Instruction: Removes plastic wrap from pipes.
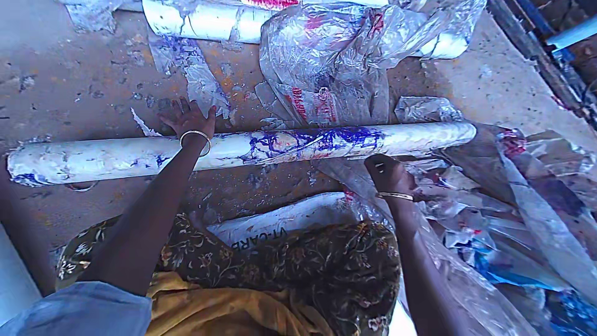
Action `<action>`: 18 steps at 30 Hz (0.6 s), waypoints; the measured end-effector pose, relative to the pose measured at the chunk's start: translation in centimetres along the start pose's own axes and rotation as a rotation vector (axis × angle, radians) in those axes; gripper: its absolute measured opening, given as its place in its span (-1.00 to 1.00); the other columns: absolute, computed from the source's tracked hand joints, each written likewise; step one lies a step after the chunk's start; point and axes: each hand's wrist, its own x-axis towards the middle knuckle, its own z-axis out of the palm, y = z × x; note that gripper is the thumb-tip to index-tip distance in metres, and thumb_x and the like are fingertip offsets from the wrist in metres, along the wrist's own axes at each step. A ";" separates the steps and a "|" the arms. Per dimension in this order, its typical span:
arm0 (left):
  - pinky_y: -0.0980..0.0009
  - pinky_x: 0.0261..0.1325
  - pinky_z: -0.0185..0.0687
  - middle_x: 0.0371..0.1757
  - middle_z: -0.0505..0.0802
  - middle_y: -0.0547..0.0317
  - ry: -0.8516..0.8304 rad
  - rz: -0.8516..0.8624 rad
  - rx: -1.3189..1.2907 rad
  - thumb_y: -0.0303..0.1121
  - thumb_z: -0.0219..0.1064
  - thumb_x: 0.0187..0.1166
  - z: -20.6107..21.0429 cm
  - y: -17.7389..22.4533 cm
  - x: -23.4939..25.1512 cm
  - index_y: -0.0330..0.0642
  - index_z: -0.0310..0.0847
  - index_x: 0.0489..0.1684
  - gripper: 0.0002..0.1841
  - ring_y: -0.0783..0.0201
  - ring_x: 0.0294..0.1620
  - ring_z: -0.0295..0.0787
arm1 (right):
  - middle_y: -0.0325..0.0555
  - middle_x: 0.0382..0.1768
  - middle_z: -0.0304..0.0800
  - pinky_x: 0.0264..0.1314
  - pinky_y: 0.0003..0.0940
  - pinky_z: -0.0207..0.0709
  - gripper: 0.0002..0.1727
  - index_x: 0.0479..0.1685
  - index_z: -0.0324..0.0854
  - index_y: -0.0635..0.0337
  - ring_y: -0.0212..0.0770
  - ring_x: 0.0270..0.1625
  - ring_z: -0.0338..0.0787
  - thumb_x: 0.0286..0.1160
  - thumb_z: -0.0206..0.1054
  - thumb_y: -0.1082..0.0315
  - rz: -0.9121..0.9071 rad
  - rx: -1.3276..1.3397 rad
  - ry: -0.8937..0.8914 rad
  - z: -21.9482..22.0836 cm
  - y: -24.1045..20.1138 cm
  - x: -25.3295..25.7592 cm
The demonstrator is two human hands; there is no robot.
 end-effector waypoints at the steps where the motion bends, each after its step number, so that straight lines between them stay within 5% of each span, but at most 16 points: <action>1: -0.49 0.73 -0.71 0.92 0.07 -0.20 -0.005 0.006 0.006 0.27 -0.13 0.79 -0.1 0.0 0.0 -0.28 0.17 0.81 -0.16 -0.18 0.96 -0.32 | 0.33 -0.08 0.85 0.14 0.29 0.57 -0.74 0.02 0.78 0.39 0.30 -0.05 0.84 0.70 0.30 0.34 -0.062 0.047 -0.047 1.6 -2.0 -0.6; 4: -0.50 0.73 -0.69 0.91 0.07 -0.23 -0.013 0.024 0.019 0.26 -0.15 0.81 -0.2 0.2 0.0 -0.29 0.17 0.81 -0.17 -0.19 0.96 -0.31 | 0.28 -0.08 0.88 0.10 0.10 0.65 -0.76 0.05 0.79 0.41 0.16 -0.10 0.86 0.65 0.31 0.41 -0.206 0.219 -0.206 6.7 -6.7 -2.2; 10: -0.51 0.73 -0.68 0.91 0.06 -0.22 -0.065 0.037 0.022 0.24 -0.16 0.82 -0.2 0.4 0.8 -0.27 0.18 0.81 -0.19 -0.19 0.96 -0.30 | 0.28 0.30 0.76 0.45 0.13 0.48 -0.56 0.51 0.59 0.29 0.20 0.30 0.77 0.74 0.18 0.30 -0.230 0.026 -0.604 9.9 -11.4 -5.9; 15: -0.47 0.76 -0.58 0.91 0.11 -0.16 -0.064 0.088 -0.059 0.23 -0.09 0.81 -0.6 0.3 0.7 -0.21 0.21 0.80 -0.22 -0.13 0.96 -0.25 | 0.29 0.20 0.82 0.41 0.11 0.55 -0.62 0.36 0.68 0.37 0.20 0.24 0.82 0.73 0.21 0.33 -0.229 0.197 -0.597 10.3 -12.2 -10.4; 18: -0.24 0.83 -0.26 0.83 0.31 -0.18 0.110 0.337 -0.215 -0.04 0.09 0.83 -0.9 -0.6 -0.1 -0.34 0.43 0.63 -0.41 -0.15 0.90 0.03 | 0.34 0.16 0.82 0.42 0.15 0.53 -0.63 0.30 0.70 0.41 0.25 0.25 0.82 0.73 0.20 0.33 -0.287 0.205 -0.584 12.0 -10.9 -10.2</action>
